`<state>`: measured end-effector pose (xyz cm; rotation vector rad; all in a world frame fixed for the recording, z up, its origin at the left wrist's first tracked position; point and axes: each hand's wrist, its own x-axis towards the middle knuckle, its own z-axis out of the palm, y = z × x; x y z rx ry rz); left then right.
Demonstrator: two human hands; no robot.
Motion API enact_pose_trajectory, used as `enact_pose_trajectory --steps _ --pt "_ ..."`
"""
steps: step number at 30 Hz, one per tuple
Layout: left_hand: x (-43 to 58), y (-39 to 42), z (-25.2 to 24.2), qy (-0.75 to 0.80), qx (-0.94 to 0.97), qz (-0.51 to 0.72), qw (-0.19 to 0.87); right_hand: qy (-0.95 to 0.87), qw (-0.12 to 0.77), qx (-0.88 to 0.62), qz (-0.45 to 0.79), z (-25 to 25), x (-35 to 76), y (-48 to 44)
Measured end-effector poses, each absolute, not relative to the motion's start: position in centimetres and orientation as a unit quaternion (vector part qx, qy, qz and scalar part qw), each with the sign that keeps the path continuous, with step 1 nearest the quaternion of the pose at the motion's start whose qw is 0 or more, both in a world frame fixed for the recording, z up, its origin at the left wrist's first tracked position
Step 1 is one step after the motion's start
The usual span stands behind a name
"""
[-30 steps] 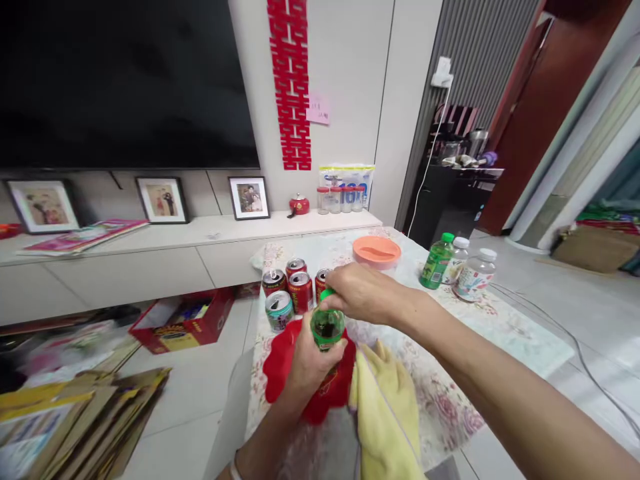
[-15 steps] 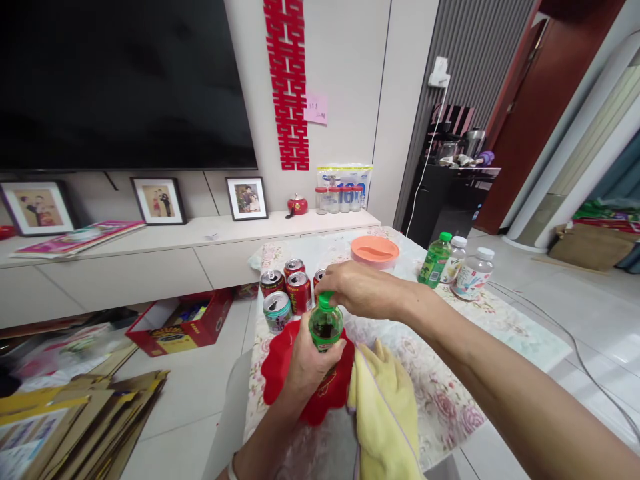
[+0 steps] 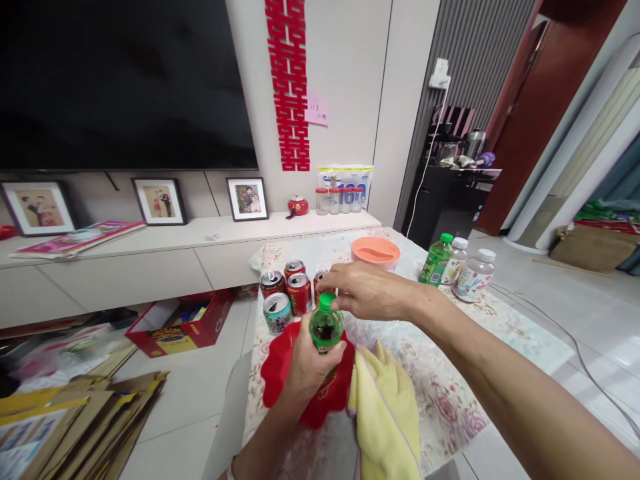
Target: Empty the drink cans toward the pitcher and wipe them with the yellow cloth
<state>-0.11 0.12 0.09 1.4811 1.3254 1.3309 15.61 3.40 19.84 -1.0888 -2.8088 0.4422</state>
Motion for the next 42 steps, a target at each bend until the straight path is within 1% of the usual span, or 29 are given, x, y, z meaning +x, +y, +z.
enact_pose_trajectory --steps 2,5,12,16,19,21,29,31,33,36,42 --pt "-0.1 0.2 -0.1 0.518 0.574 0.519 0.365 -0.924 0.035 -0.347 0.154 19.8 15.6 3.4" --pt "0.0 0.2 -0.2 0.514 0.570 0.527 0.364 -0.915 0.025 -0.378 0.139 19.7 15.1 3.4" --pt "-0.1 0.2 -0.1 0.509 0.572 0.532 0.361 -0.884 0.040 -0.454 0.101 19.2 14.9 3.5" --pt "-0.1 0.1 0.0 0.517 0.574 0.528 0.353 -0.912 0.100 -0.366 0.153 18.8 16.2 4.0" --pt "-0.1 0.1 0.2 0.528 0.576 0.515 0.352 -0.928 0.088 -0.309 0.188 18.6 16.5 4.3" --pt "-0.1 0.0 0.4 0.536 0.577 0.507 0.350 -0.928 0.079 -0.312 0.190 18.5 16.2 4.3" --pt "0.0 0.0 0.4 0.527 0.573 0.519 0.352 -0.893 0.065 -0.420 0.151 18.4 15.5 4.0" --pt "0.0 0.1 0.2 0.522 0.570 0.529 0.350 -0.895 0.085 -0.410 0.155 18.4 16.1 4.1" --pt "0.0 0.1 0.1 0.521 0.570 0.531 0.351 -0.908 0.108 -0.366 0.175 18.3 16.6 4.1" --pt "-0.1 0.1 0.1 0.527 0.576 0.518 0.349 -0.924 0.104 -0.311 0.198 18.2 16.8 4.3" --pt "-0.1 0.0 0.2 0.524 0.570 0.524 0.355 -0.916 0.097 -0.342 0.184 18.0 15.9 4.2"
